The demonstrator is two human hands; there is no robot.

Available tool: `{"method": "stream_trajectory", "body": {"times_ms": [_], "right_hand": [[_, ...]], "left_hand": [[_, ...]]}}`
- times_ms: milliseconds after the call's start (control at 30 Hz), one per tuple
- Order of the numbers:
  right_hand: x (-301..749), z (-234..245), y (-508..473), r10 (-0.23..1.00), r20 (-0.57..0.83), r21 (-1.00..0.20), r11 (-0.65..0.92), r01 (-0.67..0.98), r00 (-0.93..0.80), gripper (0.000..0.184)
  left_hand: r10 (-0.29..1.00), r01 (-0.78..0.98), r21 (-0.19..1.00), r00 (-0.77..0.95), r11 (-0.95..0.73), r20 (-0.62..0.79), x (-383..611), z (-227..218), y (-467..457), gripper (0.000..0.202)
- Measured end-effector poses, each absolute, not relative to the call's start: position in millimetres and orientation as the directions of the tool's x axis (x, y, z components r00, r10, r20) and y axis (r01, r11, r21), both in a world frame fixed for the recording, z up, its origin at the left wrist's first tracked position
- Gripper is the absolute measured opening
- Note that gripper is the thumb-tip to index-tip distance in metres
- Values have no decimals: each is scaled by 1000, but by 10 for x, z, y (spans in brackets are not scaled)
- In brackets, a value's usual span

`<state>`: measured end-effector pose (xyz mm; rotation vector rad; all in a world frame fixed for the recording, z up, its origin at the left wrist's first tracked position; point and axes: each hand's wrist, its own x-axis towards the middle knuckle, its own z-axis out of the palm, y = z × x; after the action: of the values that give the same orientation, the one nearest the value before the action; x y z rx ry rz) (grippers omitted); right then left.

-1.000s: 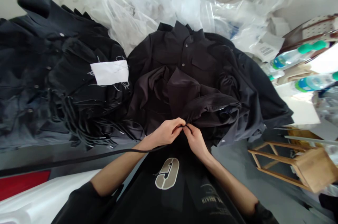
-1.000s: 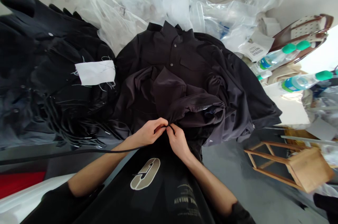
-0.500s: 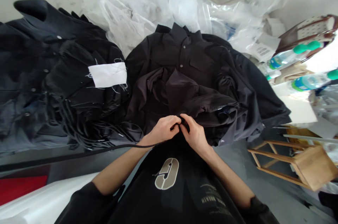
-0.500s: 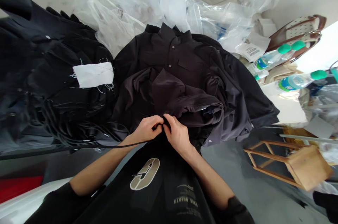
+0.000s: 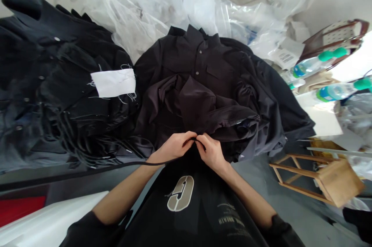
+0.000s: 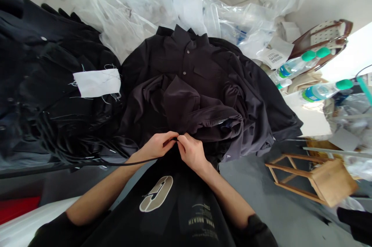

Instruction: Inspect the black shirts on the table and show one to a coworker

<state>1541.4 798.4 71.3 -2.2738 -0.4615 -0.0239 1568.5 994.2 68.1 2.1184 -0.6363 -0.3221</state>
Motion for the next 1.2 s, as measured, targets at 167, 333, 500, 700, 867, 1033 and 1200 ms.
{"method": "stream_trajectory", "body": {"times_ms": [167, 333, 500, 700, 867, 1033, 1200], "right_hand": [[15365, 672, 7973, 324, 163, -721, -605, 337, 932, 26], [15336, 633, 7975, 297, 241, -719, -584, 376, 924, 22], [15320, 582, 7987, 281, 292, -735, -546, 403, 914, 16], [15349, 642, 7997, 303, 312, -750, -503, 430, 900, 15], [15395, 763, 7981, 385, 382, -713, -456, 533, 840, 22], [15422, 906, 7809, 384, 397, -626, -551, 552, 834, 30], [15437, 1031, 7479, 399, 334, -517, -680, 520, 854, 13]], "left_hand": [[-579, -330, 809, 815, -486, -16, 15703, 743, 9947, 27], [-546, -222, 850, 833, -478, -89, 15703, 846, 9932, 24], [-547, -117, 869, 814, -481, -193, 15702, 901, 9931, 23], [-559, -471, 721, 817, -509, 140, 15737, 825, 9907, 18], [-477, -601, 625, 792, -498, 381, 15807, 745, 9941, 19], [-232, -541, 581, 821, -608, 522, 15901, 713, 10018, 14], [-40, -446, 630, 834, -636, 550, 15961, 731, 10045, 10]]}}
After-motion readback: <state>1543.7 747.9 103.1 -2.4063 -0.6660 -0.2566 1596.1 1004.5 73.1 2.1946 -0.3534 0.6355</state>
